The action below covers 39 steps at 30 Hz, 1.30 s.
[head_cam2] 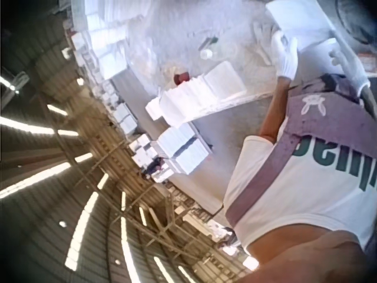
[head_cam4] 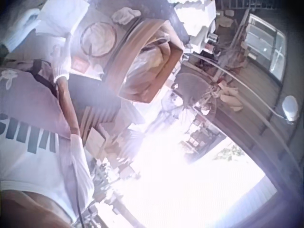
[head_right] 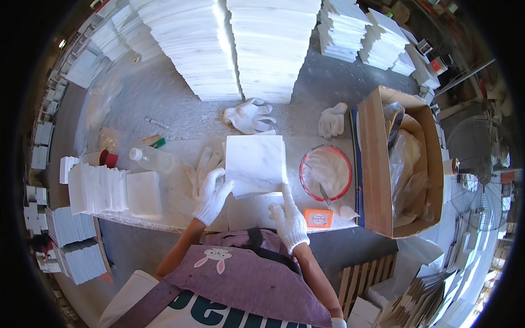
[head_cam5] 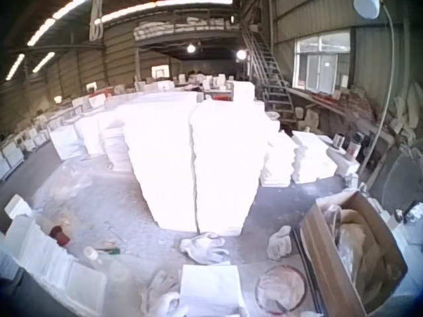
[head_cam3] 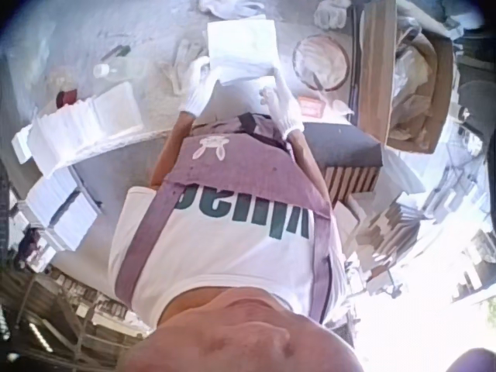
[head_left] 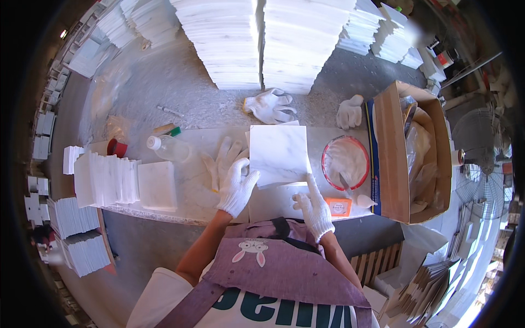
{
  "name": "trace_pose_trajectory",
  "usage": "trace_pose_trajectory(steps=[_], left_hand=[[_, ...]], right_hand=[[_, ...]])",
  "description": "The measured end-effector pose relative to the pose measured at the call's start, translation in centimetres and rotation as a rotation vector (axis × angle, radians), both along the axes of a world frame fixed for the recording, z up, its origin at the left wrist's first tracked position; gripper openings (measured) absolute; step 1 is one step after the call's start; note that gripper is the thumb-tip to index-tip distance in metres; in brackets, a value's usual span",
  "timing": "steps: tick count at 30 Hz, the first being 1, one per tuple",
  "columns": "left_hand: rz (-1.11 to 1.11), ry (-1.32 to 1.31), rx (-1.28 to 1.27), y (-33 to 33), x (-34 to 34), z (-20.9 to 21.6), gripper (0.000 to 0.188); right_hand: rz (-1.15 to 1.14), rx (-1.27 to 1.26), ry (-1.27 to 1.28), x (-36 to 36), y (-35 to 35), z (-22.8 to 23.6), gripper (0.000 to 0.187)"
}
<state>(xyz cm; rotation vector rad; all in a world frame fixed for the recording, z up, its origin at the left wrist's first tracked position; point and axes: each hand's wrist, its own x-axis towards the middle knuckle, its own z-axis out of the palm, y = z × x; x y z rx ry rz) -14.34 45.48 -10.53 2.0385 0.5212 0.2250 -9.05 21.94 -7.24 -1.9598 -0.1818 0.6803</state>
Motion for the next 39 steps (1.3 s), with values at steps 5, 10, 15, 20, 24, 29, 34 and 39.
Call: trace_pose_trajectory(steps=[5, 10, 15, 20, 24, 29, 34, 39], left_hand=[[0.027, 0.089, -0.033, 0.6, 1.6, 0.3, 0.052], [0.093, 0.316, -0.18, 1.8, 4.0, 2.5, 0.052], [0.03, 0.357, -0.64, 2.9, 4.7, 3.7, 0.03], [0.019, 0.06, -0.744, -0.2, 5.2, 5.1, 0.016], [-0.13, 0.043, -0.267, -1.2, 3.6, 6.8, 0.018], [-0.271, -0.074, 0.121, -1.0, 3.2, 8.4, 0.022], [-0.306, -0.158, 0.231, -2.3, 3.0, 10.7, 0.025], [-0.369, -0.25, 0.344, -2.9, 3.3, 10.9, 0.026]], right_hand=[[-0.046, 0.254, 0.093, -0.1, 0.2, -0.1, 0.065], [-0.001, 0.454, 0.335, -0.6, -0.2, -1.1, 0.061], [-0.01, 0.502, 0.395, -0.9, -1.1, -1.5, 0.061], [-0.002, 0.404, 0.301, -1.0, -2.0, -1.9, 0.061], [-0.059, 0.404, 0.162, -1.5, -2.5, -0.1, 0.063], [-0.129, 0.42, 0.061, -1.6, -3.1, 1.3, 0.061], [-0.128, 0.273, -0.15, -2.0, -3.5, 0.5, 0.048], [-0.018, 0.03, -0.562, -1.9, -4.2, 0.8, 0.029]])
